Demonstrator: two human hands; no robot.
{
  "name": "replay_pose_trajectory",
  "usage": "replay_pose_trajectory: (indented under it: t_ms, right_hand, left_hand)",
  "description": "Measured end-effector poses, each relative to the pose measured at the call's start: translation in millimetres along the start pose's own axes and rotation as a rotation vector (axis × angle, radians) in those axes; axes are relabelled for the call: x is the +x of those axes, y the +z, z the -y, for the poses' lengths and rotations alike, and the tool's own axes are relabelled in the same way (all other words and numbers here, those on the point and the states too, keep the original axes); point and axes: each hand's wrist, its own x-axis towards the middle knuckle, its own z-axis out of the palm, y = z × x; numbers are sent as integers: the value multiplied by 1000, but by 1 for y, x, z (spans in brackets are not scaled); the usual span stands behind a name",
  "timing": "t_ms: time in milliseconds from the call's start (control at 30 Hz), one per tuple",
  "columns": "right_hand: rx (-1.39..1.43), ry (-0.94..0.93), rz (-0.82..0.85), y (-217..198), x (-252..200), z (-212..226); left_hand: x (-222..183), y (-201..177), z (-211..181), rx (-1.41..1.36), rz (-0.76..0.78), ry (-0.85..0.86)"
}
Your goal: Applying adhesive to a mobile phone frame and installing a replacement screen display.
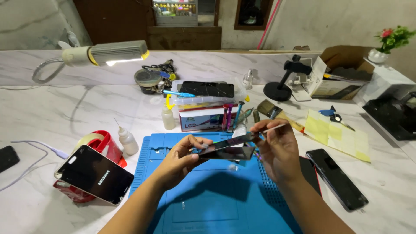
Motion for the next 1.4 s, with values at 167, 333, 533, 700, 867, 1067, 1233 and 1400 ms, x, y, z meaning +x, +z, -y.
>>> replay_pose_trajectory:
  t_ms: [167, 333, 533, 700, 867, 1067, 1233, 1400]
  right_hand:
    - [124, 85, 2, -5, 3, -4]
    - [164, 100, 33, 7, -2, 2]
    - [202, 320, 296, 13, -1, 10]
    - [85, 367, 202, -1, 8, 23]
    - [-1247, 632, 536, -8, 27, 39]
    - [-1911, 722, 965, -5, 16, 10]
    - [-1914, 79, 832, -29, 5, -40]
    - [-1787, -173, 949, -25, 3, -46]
  left_hand:
    - [-4, 10, -9, 349, 110, -103]
    - [-6, 22, -19, 681, 189, -93]
    - [-8, 37, -26, 1076, 398, -218]
    - [-13, 39, -29, 1260, 463, -215]
    - [-15, 34, -17, 1446, 548, -27]
    - [-14, 28, -11, 1597, 542, -54]
    - [-14, 19, -6, 1754, 471, 26]
    - [-12, 21, -7, 1731, 534, -70]
